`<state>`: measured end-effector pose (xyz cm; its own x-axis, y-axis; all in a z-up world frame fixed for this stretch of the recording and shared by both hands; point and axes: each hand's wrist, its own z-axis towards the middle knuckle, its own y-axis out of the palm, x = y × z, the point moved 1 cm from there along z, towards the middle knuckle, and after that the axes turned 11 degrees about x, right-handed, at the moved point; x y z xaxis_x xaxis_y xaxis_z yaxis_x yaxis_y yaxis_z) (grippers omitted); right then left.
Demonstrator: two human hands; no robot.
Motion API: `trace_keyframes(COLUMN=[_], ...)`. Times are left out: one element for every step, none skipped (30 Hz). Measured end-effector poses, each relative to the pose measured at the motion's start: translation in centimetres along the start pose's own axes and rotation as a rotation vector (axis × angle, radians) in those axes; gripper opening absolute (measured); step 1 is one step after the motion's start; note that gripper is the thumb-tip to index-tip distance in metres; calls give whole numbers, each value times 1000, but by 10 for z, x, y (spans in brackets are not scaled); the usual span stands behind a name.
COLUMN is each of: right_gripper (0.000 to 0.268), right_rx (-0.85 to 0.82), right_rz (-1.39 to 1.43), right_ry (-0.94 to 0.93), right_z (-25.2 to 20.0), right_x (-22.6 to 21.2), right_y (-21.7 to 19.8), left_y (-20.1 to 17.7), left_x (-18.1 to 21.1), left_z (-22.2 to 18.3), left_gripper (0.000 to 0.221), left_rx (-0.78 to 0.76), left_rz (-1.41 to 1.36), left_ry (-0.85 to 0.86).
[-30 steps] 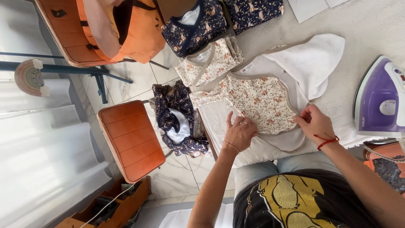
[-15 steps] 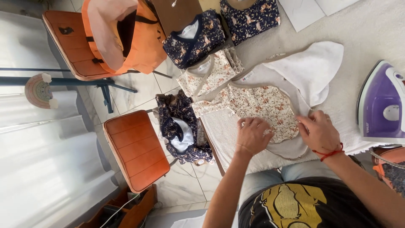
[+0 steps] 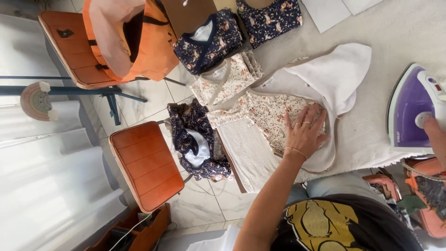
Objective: Ironing and folding baby clothes on a pressing table in a factory setting.
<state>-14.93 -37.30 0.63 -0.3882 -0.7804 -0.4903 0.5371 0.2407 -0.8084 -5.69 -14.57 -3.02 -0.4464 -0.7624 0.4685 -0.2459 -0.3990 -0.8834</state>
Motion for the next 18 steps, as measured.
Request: trace_keyframes(right_gripper=[36,38,38,40,41,41,50,59,59,60,61,61,58,57,57,54,52,52], right_rx=[-81,-168,-169,-261,-353,-352,-410,-468,-469,-666,-851,-850,-890,-925,-934,-933,-931,-942], right_rz=[84,175,176,267,368,373,364,356,347,149,-38,-37,-27,-13,-10,61,128,125], right_ry=[165,327,326,489,643,634,609,585,590,303,4,-7,-154,-302,-311,-425,-530,-530], right_z=[4,8,10,11,17,23,25,26,31,35,43,32,21,10,17,22,25,24], right_x=[1,2,1,1,0,-27,-56,-85,-106,-129,-153,-152,-153,-153,-167,-181,-193,-188], right_y=[2,5,3,2,5,-7,-20,-34,-36,-38,-34,-13,9,31,44,58,70,83], left_y=[-7,-15,-32,-49,-65,-62,-61,-60,-60,-61,-62,-63,-63,-62,-60,-57,-53,-51], left_x=[0,0,-5,-10,-16,-28,-41,-54,-59,-66,-77,-74,-72,-71,-71,-71,-69,-68], left_z=[-3,-6,-7,-9,-7,-13,-24,-35,-46,-57,-64,-67,-70,-73,-76,-80,-85,-90], left_gripper=[61,53,53,42,32,32,21,11,11,5,10,10,16,23,23,23,23,23], left_rx=[38,75,76,16,-35,-25,78,181,174,257,357,367,255,142,145,104,55,50], left_rz=[-1,-2,-1,-61,-119,-117,-40,37,31,-70,-165,-165,-143,-121,-120,-135,-155,-159], left_ry=[7,15,14,-25,-62,-62,-157,-251,-252,-379,-510,-514,-582,-649,-662,-700,-733,-742])
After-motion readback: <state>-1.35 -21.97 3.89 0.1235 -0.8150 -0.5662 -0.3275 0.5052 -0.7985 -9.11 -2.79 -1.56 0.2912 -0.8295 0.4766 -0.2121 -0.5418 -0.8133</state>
